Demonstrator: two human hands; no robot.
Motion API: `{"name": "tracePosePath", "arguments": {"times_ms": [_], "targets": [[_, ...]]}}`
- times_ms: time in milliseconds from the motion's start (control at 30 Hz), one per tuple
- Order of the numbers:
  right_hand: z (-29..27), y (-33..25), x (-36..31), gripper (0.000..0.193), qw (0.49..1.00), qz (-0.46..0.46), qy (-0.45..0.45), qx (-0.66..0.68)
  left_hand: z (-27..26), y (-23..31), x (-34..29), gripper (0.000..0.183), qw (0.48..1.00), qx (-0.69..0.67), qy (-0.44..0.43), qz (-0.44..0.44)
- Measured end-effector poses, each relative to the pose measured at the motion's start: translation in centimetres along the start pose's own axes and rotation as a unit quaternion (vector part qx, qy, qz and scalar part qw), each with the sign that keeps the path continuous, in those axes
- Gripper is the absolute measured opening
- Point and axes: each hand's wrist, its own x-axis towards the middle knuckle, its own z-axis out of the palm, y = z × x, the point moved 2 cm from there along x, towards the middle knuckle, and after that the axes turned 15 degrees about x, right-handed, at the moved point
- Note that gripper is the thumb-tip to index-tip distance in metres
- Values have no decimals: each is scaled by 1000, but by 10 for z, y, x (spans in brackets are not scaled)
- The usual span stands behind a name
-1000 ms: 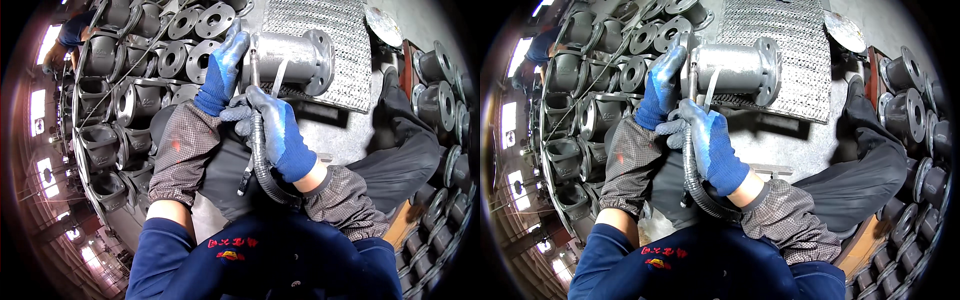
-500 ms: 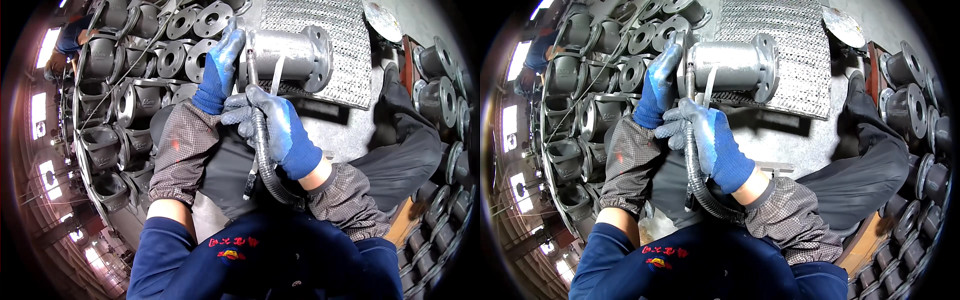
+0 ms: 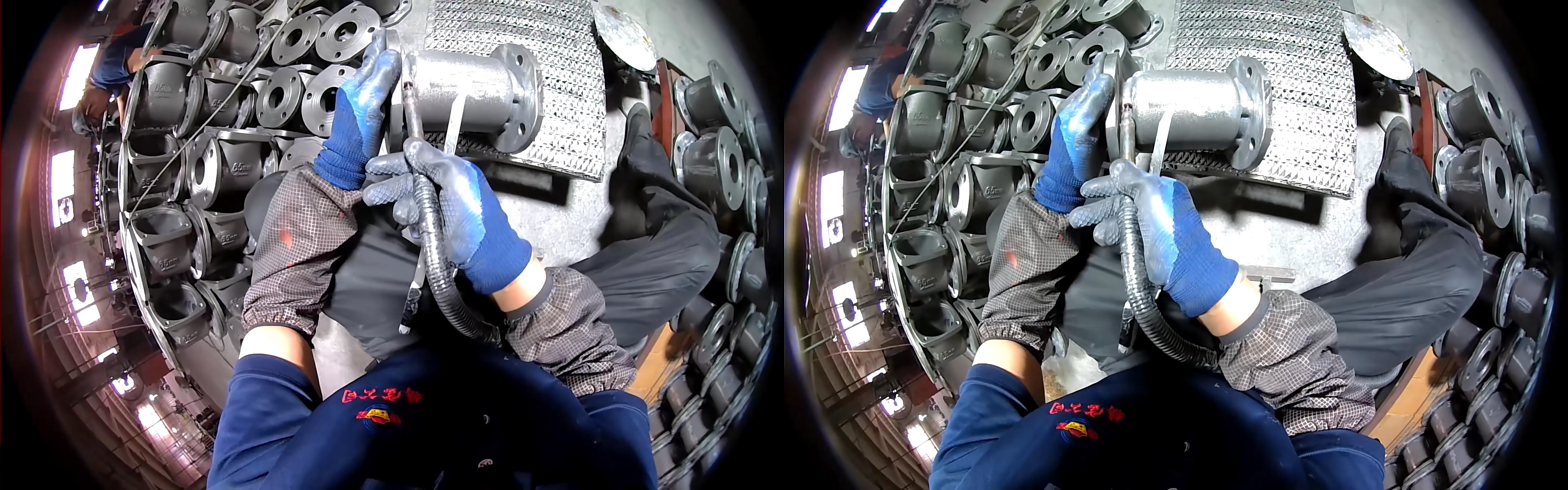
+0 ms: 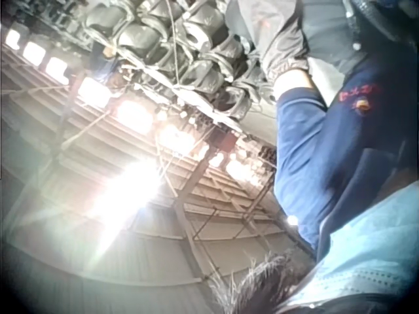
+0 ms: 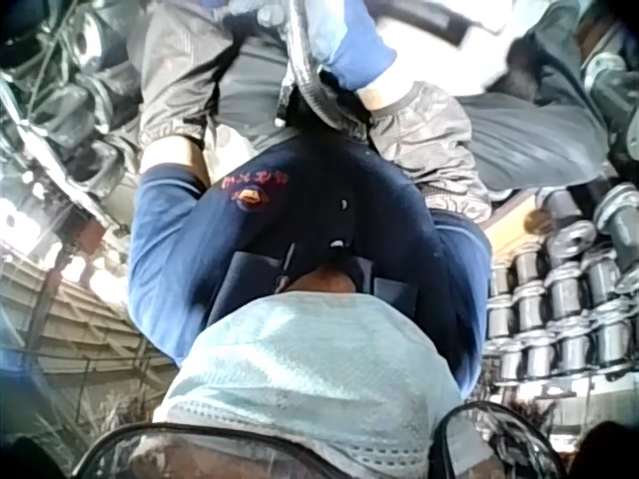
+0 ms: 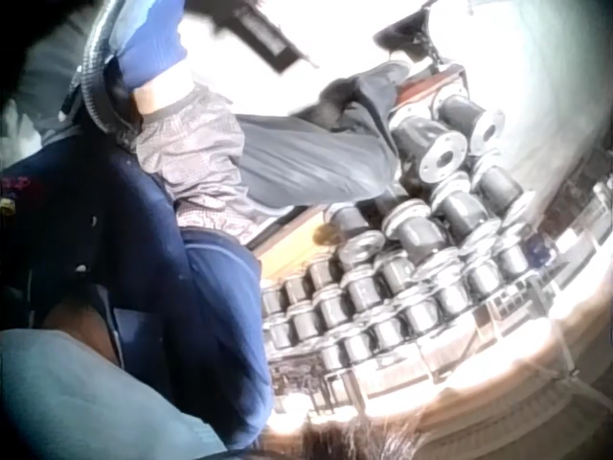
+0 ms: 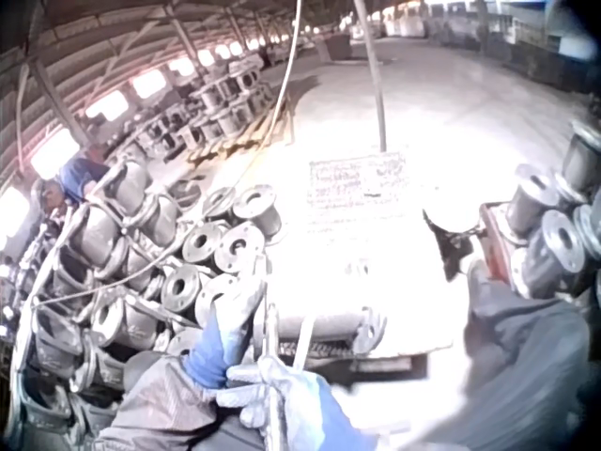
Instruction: The person holds a metal valve casting and uses a small tool to scrape debris from the interior and exterior surfaces. They rotate the casting to access different areas, including the inner chambers and the outer flange faces, while sitting among a large quantity of similar metal parts.
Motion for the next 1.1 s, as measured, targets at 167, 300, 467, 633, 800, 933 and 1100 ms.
{"name": "tracePosePath", "arguments": {"times_ms": [167, 300, 467, 633, 800, 933, 1100], "targets": [[-5, 4, 9, 45, 999, -17, 18, 33, -4, 5, 5, 31, 997, 42, 38, 52], [1, 5, -2, 45, 1000, 3, 0, 15, 3, -5, -4, 31, 998, 62, 3, -7], [2, 2, 1, 45, 1000, -29, -11, 4, 0, 1, 0, 30, 999, 30, -1, -14], [-9, 2, 3, 46, 1000, -3, -5, 23, 1, 4, 0, 31, 999, 37, 25, 24], [-10, -2, 5, 46, 999, 15, -10, 46, 3, -6, -2, 33, 999, 27, 19, 30], [-15, -1, -1, 48, 1000, -2, -15, -26, 4, -3, -1, 35, 998, 44, 22, 49], [-11, -3, 1, 49, 1000, 7, -20, -8, 1, 0, 3, 38, 997, 11, 37, 61]]}}
